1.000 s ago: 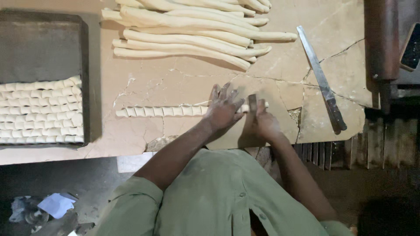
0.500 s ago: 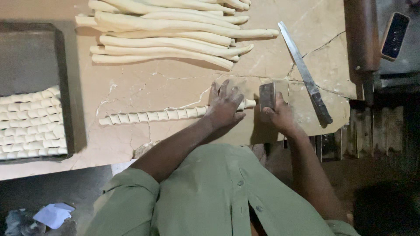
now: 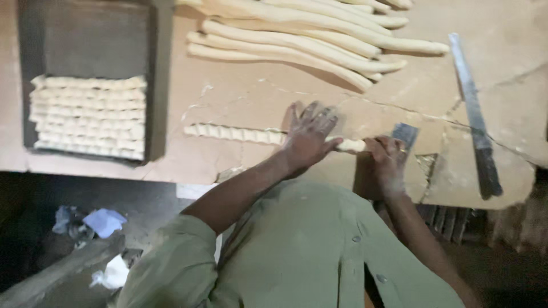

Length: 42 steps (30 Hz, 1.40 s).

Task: The person rolls long dough ropes on a work surface, cuts them into short segments using a bench scraper, and arranges the pieces in a metal baking tray. The process is repeated continuously to fill the tray with uniformly sized dough pieces.

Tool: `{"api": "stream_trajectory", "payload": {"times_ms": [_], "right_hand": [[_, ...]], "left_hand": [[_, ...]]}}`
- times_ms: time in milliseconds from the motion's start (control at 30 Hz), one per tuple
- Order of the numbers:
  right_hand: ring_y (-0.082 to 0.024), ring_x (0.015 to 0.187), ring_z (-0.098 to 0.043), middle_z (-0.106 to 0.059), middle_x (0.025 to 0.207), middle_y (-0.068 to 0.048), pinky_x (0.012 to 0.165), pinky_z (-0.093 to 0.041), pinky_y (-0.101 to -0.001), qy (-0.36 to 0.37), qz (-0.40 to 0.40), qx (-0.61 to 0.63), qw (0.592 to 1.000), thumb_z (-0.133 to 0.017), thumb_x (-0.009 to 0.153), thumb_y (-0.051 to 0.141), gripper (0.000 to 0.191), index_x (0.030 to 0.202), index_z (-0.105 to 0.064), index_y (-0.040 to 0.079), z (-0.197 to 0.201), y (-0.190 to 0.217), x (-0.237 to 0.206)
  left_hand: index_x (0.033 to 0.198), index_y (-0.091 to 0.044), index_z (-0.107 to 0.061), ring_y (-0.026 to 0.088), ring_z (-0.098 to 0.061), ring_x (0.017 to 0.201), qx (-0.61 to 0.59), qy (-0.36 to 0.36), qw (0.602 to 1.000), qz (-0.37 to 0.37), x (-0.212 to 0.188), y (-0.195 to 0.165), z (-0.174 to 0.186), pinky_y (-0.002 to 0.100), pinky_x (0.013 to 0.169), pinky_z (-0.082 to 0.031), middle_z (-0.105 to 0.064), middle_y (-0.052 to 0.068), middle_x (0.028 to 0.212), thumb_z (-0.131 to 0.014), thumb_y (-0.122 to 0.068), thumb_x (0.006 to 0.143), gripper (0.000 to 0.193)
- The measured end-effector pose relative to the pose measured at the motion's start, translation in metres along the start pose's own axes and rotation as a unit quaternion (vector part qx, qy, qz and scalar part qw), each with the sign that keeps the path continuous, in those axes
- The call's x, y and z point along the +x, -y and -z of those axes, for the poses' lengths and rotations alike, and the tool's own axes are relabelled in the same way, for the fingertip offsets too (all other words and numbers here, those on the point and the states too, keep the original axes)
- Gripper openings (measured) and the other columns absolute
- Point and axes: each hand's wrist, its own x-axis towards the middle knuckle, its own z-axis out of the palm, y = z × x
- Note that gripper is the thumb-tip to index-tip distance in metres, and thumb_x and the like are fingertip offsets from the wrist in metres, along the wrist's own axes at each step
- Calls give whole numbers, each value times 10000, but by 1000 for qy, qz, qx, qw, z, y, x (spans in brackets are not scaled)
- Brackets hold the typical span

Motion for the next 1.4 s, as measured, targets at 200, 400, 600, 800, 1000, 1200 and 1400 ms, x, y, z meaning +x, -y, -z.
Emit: {"api": "stream_trajectory", "payload": {"times_ms": [200, 400, 600, 800, 1000, 1200, 1400], "right_hand": [[-334, 1473, -416, -558, 1485, -115, 1218, -314, -550, -101, 20, -86, 991, -662, 980, 246, 392, 1362, -641, 160, -40, 53, 23], [-410, 1409, -395, -472, 1537, -121, 1082, -257, -680, -48, 97, -86, 990, -627, 895, 480, 595, 1441, -589, 247, -71, 190, 71], [-407, 1216, -473, -535, 1308, -161, 1041, -269, -685, 110, -46, -72, 990, -600, 940, 528, 529, 1426, -579, 320, -69, 252, 119], [-466, 1175, -459, -519, 1295, -199, 922, -334, -699, 128, -96, 1, 987, -610, 986, 472, 438, 1372, -609, 265, -66, 337, 194], [-438, 1209, -500, -565, 1265, -176, 951, -365, -646, 53, 30, -79, 995, -599, 1015, 381, 366, 1355, -612, 246, -68, 482, 281], [-444, 1381, -385, -405, 1553, -219, 1149, -234, -624, 176, 157, -92, 968, -568, 968, 450, 733, 1597, -378, 126, -111, 557, 351], [-434, 1482, -311, -335, 1608, -224, 1145, -169, -696, 190, 158, -19, 969, -620, 875, 465, 755, 1482, -413, 67, -109, 527, 332]], "left_hand": [[1593, -253, -415, 559, -156, 1515, 109, -85, 955, 263, -126, 149, 52, 826, 1131, -10, -325, 174, 1635, -483, -550, 1028, 642], [1561, -357, -418, 535, -204, 1479, 122, -162, 976, 83, -166, 184, 68, 830, 1059, -55, -329, 299, 1613, -501, -584, 993, 617], [1508, -365, -470, 390, -372, 1432, 48, 4, 995, 87, -139, 227, 79, 796, 1028, -211, -471, 174, 1501, -488, -534, 1005, 530], [1381, -344, -548, 423, -420, 1359, 121, -71, 989, -48, -117, 324, 145, 761, 1026, -296, -490, 147, 1469, -512, -542, 966, 461], [1376, -278, -614, 435, -456, 1318, 75, -67, 994, 52, -194, 472, 247, 759, 1024, -304, -525, 178, 1428, -526, -505, 986, 459], [1507, -237, -547, 523, -380, 1370, 102, -61, 985, 126, -249, 564, 280, 752, 1131, -203, -482, 252, 1479, -431, -546, 1045, 567], [1474, -124, -517, 478, -378, 1408, 22, -53, 986, 156, -213, 548, 246, 711, 1179, -177, -496, 201, 1449, -525, -388, 990, 552]]}}
